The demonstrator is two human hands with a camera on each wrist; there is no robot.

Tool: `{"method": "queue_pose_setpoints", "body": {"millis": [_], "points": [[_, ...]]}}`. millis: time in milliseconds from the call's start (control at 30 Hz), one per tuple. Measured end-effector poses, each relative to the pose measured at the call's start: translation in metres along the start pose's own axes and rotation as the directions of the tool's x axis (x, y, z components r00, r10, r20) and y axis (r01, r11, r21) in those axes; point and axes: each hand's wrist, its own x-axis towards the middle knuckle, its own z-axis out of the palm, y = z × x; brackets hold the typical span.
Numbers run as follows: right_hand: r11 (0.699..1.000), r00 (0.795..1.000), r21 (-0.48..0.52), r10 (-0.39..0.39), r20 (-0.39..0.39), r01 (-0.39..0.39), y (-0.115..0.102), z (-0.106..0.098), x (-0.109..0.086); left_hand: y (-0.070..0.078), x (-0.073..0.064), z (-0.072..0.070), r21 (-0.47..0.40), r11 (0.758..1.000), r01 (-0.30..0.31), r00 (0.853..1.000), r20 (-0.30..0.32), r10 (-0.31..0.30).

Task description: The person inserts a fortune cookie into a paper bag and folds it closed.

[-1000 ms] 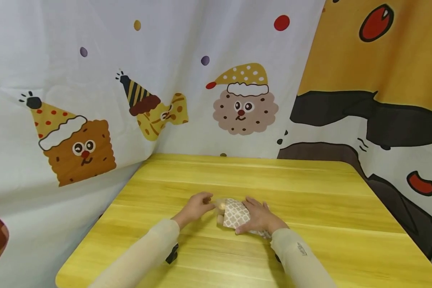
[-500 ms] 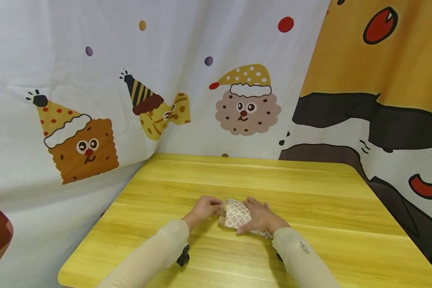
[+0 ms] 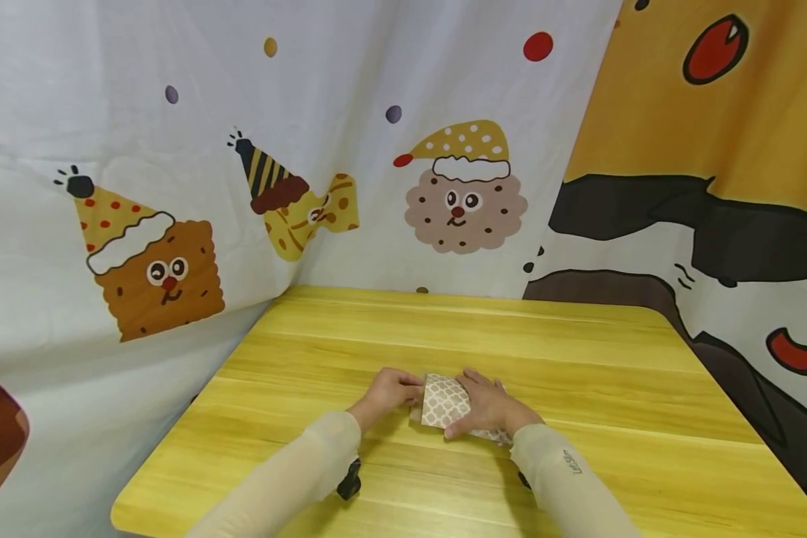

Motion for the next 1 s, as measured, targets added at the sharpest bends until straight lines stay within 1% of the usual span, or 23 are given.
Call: {"method": "queue_pose_setpoints", "body": {"millis": [233,367,433,500,600,733,800,833,867,900,933,967,1000], "points": [[1.000,1.000,0.012,-0.004,-0.001,0.004,0.000,0.000,0.000,0.001,-0.001,0.000,-0.081,0.996,0.025,0.999,0.039,-0.022],[1.000,1.000,0.009,-0.001,-0.007,0.001,0.000,0.000,0.000,0.000,0.000,0.003,-0.106,0.994,0.009,0.998,0.065,-0.002],[1.000,1.000,0.011,0.001,-0.008,-0.001,0.000,-0.001,-0.001,-0.001,0.001,0.007,-0.122,0.992,0.016,0.996,0.084,-0.005],[1.000,1.000,0.010,0.005,-0.008,-0.005,0.001,-0.001,-0.001,0.000,0.002,0.010,-0.142,0.989,0.032,0.994,0.104,-0.018],[1.000,1.000,0.011,0.006,-0.013,-0.006,0.002,-0.001,-0.002,0.004,0.000,0.012,-0.177,0.981,0.080,0.991,0.119,-0.059],[1.000,0.999,0.011,-0.002,-0.034,0.002,0.003,0.000,-0.002,0.009,-0.005,0.010,-0.176,0.978,0.110,0.985,0.152,-0.084],[1.000,0.999,0.007,-0.010,-0.050,0.010,0.004,0.001,-0.001,0.009,-0.009,0.008,-0.164,0.982,0.093,0.985,0.157,-0.067],[1.000,0.998,0.006,-0.016,-0.063,0.016,0.004,0.001,-0.001,0.010,-0.011,0.006,-0.156,0.985,0.071,0.988,0.145,-0.048],[1.000,0.996,0.009,-0.019,-0.082,0.020,0.004,0.002,0.000,0.010,-0.014,0.004,-0.158,0.986,0.049,0.992,0.120,-0.030],[1.000,0.995,0.018,-0.019,-0.103,0.021,0.005,0.002,0.000,0.010,-0.016,0.003,-0.143,0.990,0.016,0.997,0.076,-0.006],[1.000,0.992,0.020,-0.017,-0.127,0.019,0.005,0.002,0.001,0.011,-0.018,0.001,-0.125,0.992,-0.013,1.000,0.017,0.015],[0.999,0.988,0.031,-0.013,-0.154,0.018,0.005,0.002,0.001,0.012,-0.020,0.001,-0.109,0.993,-0.038,0.998,-0.057,0.031],[0.999,0.984,0.052,-0.004,-0.180,0.013,0.006,0.002,0.002,0.014,-0.022,0.000,-0.096,0.994,-0.058,0.989,-0.138,0.044]]}}
